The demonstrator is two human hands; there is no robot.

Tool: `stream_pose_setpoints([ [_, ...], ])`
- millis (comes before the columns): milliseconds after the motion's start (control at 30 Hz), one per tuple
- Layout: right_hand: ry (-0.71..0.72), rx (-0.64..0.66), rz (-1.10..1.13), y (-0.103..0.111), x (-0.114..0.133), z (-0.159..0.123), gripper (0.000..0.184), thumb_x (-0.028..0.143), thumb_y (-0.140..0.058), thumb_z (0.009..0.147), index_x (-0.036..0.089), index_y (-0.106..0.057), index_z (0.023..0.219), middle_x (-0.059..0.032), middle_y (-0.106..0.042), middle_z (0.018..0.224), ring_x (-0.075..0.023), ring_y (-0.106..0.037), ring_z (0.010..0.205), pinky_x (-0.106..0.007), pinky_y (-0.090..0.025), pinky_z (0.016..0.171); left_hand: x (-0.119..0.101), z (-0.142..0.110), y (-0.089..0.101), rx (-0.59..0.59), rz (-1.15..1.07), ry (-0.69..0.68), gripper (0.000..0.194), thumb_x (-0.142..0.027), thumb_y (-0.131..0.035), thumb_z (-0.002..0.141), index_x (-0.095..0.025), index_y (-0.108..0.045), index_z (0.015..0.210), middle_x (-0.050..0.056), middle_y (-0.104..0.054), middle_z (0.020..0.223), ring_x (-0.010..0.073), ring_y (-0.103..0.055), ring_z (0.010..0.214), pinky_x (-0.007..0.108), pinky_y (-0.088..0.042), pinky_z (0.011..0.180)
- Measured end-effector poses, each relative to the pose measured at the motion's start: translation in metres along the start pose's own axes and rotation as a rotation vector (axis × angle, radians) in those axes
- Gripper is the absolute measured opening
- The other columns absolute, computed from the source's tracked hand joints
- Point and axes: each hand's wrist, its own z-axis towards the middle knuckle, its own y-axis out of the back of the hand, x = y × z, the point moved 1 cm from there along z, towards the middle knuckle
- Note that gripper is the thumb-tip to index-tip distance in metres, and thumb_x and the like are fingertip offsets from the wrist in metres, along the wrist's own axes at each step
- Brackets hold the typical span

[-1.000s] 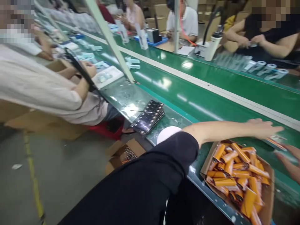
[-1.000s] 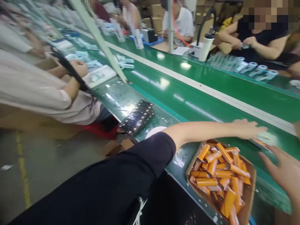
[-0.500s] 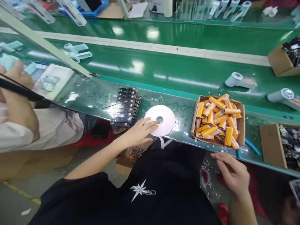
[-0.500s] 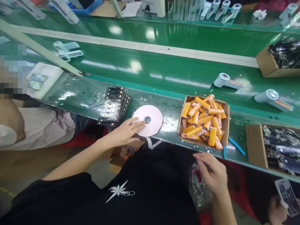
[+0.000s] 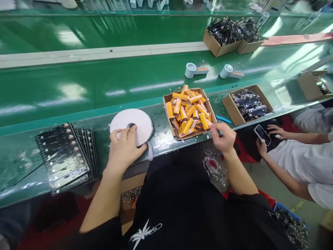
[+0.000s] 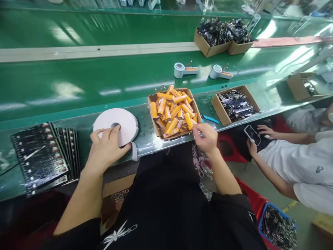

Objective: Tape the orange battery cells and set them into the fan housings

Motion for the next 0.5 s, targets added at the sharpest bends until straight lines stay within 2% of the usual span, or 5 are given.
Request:
stream_pose_setpoints([
  [100, -0.186, -0.151, -0.085, 0.023, -0.042, -0.003, 0.024, 0.040, -0.065, 0.105, 0.022, -0.080, 0.101, -0.0080, -0.084, 0.090, -0.0253, -0.079, 0.078, -0.040, -0.065, 0.075, -0.025, 0.012, 0.003, 0.048, -0.006, 0.124, 0.079, -0.060, -0.059, 0.092, -0.007, -0.059, 0.151, 0.029, -0.057, 0.153, 0.0555, -0.040, 0.143, 0.078, -0.041, 0.115],
  [233, -0.283, -0.106, -0.145, 0.026, -0.086, -0.011, 0.036, 0.050, -0.059, 0.108, 0.021, -0.080, 0.105, -0.0117, -0.083, 0.098, -0.0298, -0.078, 0.092, -0.047, -0.063, 0.087, -0.030, 0.021, -0.002, 0.004, -0.058, 0.173, 0.075, -0.066, -0.055, 0.097, -0.011, -0.063, 0.148, 0.027, -0.061, 0.152, 0.0526, -0.039, 0.147, 0.087, -0.019, 0.123],
  [300, -0.243, -0.063, -0.204, 0.023, -0.092, -0.015, 0.039, 0.053, -0.055, 0.108, 0.022, -0.079, 0.107, -0.0143, -0.082, 0.107, -0.0322, -0.077, 0.104, -0.052, -0.061, 0.097, -0.029, 0.016, -0.005, -0.022, -0.086, 0.110, 0.071, -0.059, -0.053, 0.098, -0.013, -0.061, 0.151, 0.025, -0.061, 0.154, 0.0518, -0.036, 0.152, 0.087, -0.009, 0.126],
  [400, -0.229, 0.010, -0.287, 0.015, -0.089, -0.020, 0.042, 0.053, -0.051, 0.109, 0.021, -0.074, 0.125, -0.0184, -0.076, 0.134, -0.0354, -0.069, 0.128, -0.059, -0.053, 0.115, -0.029, 0.007, -0.009, -0.073, -0.137, 0.022, 0.074, -0.051, -0.053, 0.096, -0.012, -0.054, 0.159, 0.027, -0.058, 0.158, 0.0540, -0.035, 0.154, 0.087, -0.007, 0.125],
  [500, -0.323, 0.122, -0.398, 0.002, -0.094, -0.020, 0.051, 0.048, -0.053, 0.107, 0.019, -0.062, 0.147, -0.0199, -0.062, 0.158, -0.0363, -0.055, 0.149, -0.060, -0.044, 0.126, -0.030, 0.013, -0.018, -0.170, -0.192, 0.022, 0.079, -0.060, -0.057, 0.091, -0.014, -0.056, 0.156, 0.027, -0.060, 0.154, 0.0553, -0.039, 0.150, 0.087, -0.009, 0.124],
])
